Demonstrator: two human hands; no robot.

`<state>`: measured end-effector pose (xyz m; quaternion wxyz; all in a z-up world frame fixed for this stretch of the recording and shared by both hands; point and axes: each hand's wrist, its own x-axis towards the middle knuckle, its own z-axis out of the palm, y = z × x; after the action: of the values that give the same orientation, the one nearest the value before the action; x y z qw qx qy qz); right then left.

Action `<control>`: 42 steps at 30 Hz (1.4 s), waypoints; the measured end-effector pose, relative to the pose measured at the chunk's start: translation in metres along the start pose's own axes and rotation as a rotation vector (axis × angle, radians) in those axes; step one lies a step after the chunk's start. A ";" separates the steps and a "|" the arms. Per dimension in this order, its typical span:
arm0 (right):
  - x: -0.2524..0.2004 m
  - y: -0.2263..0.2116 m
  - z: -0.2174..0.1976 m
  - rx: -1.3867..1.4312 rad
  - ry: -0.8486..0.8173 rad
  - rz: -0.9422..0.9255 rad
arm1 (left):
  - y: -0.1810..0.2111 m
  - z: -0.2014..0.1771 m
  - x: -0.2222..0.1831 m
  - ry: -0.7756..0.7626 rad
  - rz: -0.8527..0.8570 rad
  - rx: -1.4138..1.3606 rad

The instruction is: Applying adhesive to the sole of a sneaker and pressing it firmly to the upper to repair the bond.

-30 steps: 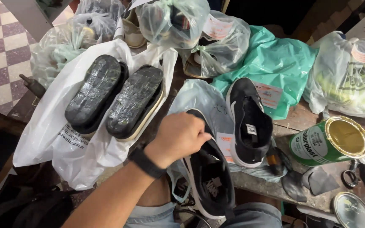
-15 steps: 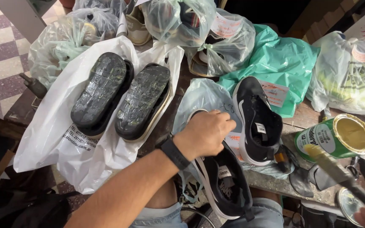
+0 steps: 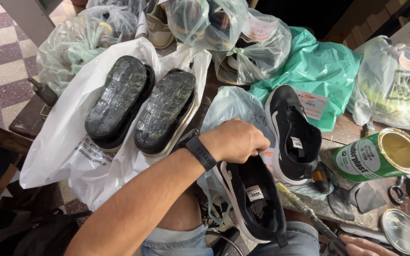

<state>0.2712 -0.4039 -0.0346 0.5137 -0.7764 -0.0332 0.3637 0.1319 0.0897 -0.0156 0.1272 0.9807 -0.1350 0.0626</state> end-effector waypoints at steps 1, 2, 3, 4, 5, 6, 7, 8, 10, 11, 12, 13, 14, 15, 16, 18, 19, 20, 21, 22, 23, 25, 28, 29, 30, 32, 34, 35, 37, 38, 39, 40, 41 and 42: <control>-0.009 -0.039 0.012 -0.103 0.002 -0.119 | 0.000 -0.004 0.001 -0.051 -0.062 -0.047; -0.026 -0.084 0.025 -0.205 0.005 -0.239 | -0.001 -0.007 0.001 -0.102 -0.124 -0.095; -0.038 -0.111 0.076 -0.306 0.010 -0.359 | 0.000 -0.015 0.001 -0.103 -0.127 -0.094; -0.058 -0.135 0.124 -0.406 0.015 -0.481 | 0.000 -0.023 0.002 -0.176 -0.158 -0.100; -0.086 -0.157 0.166 -0.507 0.023 -0.599 | 0.001 -0.029 0.003 -0.250 -0.185 -0.110; -0.091 -0.143 0.162 -0.607 0.031 -0.719 | 0.002 -0.032 0.003 -0.251 -0.186 -0.111; -0.096 -0.128 0.160 -0.705 0.039 -0.840 | 0.002 -0.036 0.003 -0.273 -0.223 -0.129; -0.104 -0.110 0.158 -0.803 0.048 -0.962 | 0.002 -0.040 0.004 -0.295 -0.260 -0.147; -0.121 -0.142 0.199 -0.853 0.197 -0.939 | -0.004 -0.038 0.006 -0.301 -0.255 -0.163; -0.129 -0.159 0.220 -0.903 0.347 -0.912 | -0.008 -0.037 0.008 -0.306 -0.251 -0.180; -0.120 -0.157 0.224 -0.902 0.348 -0.913 | -0.007 -0.040 0.008 -0.305 -0.250 -0.179; -0.111 -0.155 0.229 -0.835 0.342 -1.014 | -0.007 -0.044 0.008 -0.319 -0.266 -0.200; -0.102 -0.153 0.234 -0.766 0.337 -1.113 | -0.007 -0.047 0.007 -0.333 -0.282 -0.221; -0.095 -0.153 0.234 -0.766 0.333 -1.114 | -0.007 -0.049 0.008 -0.333 -0.286 -0.223; -0.088 -0.152 0.234 -0.759 0.282 -1.136 | -0.007 -0.051 0.009 -0.346 -0.287 -0.230; -0.074 -0.149 0.235 -0.751 0.230 -1.157 | -0.008 -0.052 0.012 -0.360 -0.289 -0.238; -0.068 -0.146 0.235 -0.780 0.233 -1.166 | -0.009 -0.050 0.014 -0.369 -0.282 -0.220; -0.061 -0.143 0.236 -0.808 0.236 -1.176 | -0.010 -0.049 0.016 -0.377 -0.276 -0.202; -0.059 -0.141 0.237 -0.809 0.235 -1.176 | -0.009 -0.049 0.016 -0.377 -0.277 -0.202; -0.057 -0.139 0.238 -0.815 0.238 -1.184 | -0.007 -0.049 0.016 -0.365 -0.275 -0.200; -0.055 -0.137 0.239 -0.822 0.238 -1.192 | -0.006 -0.049 0.015 -0.352 -0.276 -0.198; -0.064 -0.139 0.239 -0.821 0.267 -1.235 | 0.006 -0.052 0.002 -0.301 -0.307 -0.208; -0.091 -0.147 0.239 -0.820 0.336 -1.189 | 0.018 -0.039 -0.023 -0.089 -0.310 -0.201; -0.102 -0.150 0.238 -0.821 0.374 -1.099 | 0.021 -0.031 -0.033 0.071 -0.279 -0.183; -0.107 -0.146 0.232 -0.818 0.375 -1.096 | 0.032 -0.029 -0.046 0.067 -0.278 -0.183; -0.117 -0.137 0.219 -0.825 0.373 -0.864 | 0.052 -0.028 -0.070 0.435 -0.250 -0.122; -0.120 -0.130 0.211 -0.795 0.367 -0.817 | 0.067 -0.028 -0.077 0.342 -0.294 -0.081; -0.122 -0.126 0.206 -0.767 0.352 -0.781 | 0.076 -0.028 -0.082 0.257 -0.346 -0.035; -0.118 -0.119 0.196 -0.738 0.327 -0.772 | 0.081 -0.024 -0.074 0.238 -0.419 -0.049; -0.114 -0.117 0.192 -0.705 0.303 -0.773 | 0.082 -0.024 -0.071 0.223 -0.492 -0.055; -0.115 -0.117 0.195 -0.698 0.304 -0.779 | 0.082 -0.022 -0.069 0.225 -0.491 -0.046; -0.115 -0.118 0.198 -0.709 0.296 -0.822 | 0.083 -0.020 -0.067 0.228 -0.536 -0.027; -0.117 -0.117 0.200 -0.721 0.290 -0.858 | 0.084 -0.017 -0.064 0.228 -0.577 -0.014; -0.118 -0.122 0.206 -0.716 0.295 -0.857 | 0.086 -0.012 -0.064 0.226 -0.572 -0.010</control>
<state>0.1004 -0.2369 0.0855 0.3194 -0.8617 -0.3937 -0.0231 0.0460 0.0291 0.0063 0.1587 0.9651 0.1611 0.1320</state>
